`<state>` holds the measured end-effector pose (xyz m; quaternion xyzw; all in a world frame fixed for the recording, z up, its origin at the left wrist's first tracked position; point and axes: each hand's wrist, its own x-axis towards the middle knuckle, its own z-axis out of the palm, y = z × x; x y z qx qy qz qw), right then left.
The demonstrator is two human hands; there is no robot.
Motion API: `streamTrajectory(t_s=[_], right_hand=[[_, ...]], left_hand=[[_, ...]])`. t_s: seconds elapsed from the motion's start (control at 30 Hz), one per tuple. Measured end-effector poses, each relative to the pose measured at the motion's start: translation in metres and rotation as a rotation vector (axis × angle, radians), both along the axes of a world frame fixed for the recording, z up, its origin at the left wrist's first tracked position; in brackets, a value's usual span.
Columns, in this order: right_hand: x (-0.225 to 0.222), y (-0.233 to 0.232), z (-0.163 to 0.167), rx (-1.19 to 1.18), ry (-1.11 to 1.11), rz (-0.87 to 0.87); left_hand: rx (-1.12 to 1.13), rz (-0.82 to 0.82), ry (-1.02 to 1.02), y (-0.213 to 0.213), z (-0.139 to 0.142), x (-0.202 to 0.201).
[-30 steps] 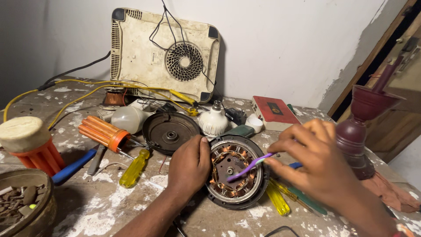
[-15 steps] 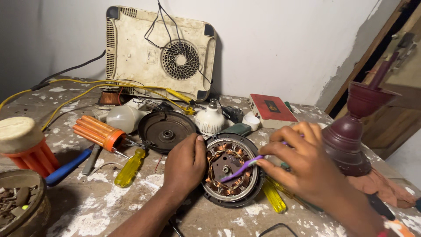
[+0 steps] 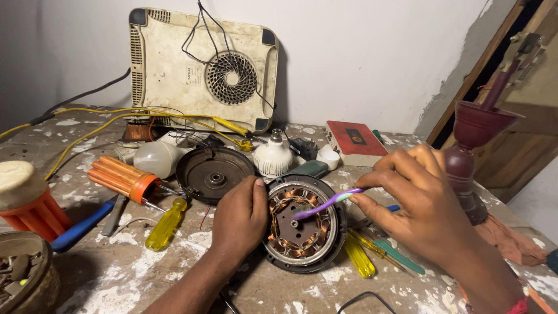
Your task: The person holds a disassembled fan motor stator on a cluttered workbench and brushes dust and debris out of its copper windings and slots using a toothbrush, rotating the motor to reach different sections throughout the clip.
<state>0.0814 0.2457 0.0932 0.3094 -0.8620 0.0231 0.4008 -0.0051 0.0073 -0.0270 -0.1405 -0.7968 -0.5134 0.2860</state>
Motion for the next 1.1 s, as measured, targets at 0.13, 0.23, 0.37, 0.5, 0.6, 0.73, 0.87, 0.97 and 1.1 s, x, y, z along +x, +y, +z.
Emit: streamTrajectory(t_s=[0.13,0.23,0.37,0.5,0.6,0.73,0.87,0.97,1.1], right_hand=[[0.0,-0.007,-0.002,0.061,-0.044,-0.052],[0.006,-0.008,-0.002,0.076,-0.085,-0.107],[0.021,-0.008,-0.013,0.143,-0.057,-0.058],[0.031,0.009,-0.016,0.21,-0.074,-0.016],[0.036,0.027,-0.018,0.154,-0.267,-0.093],[0.035,0.024,-0.038,0.139,-0.221,0.078],[0.036,0.016,-0.039,0.111,-0.379,0.078],[0.04,0.013,-0.026,0.075,-0.445,0.113],[0.043,0.003,-0.017,0.09,-0.37,0.097]], left_hand=[[-0.005,0.002,0.016,0.0,0.0,0.0],[0.005,-0.006,-0.006,0.001,0.0,0.001],[-0.012,0.002,-0.039,0.0,0.001,0.001],[-0.01,0.006,-0.006,-0.001,0.001,0.0],[-0.009,0.007,0.018,-0.001,-0.001,-0.001],[-0.023,0.017,-0.002,0.001,-0.002,-0.001],[-0.009,0.012,-0.022,0.0,0.0,0.001],[-0.021,0.014,-0.037,0.001,0.001,0.001],[-0.021,0.014,0.029,0.002,-0.002,0.0]])
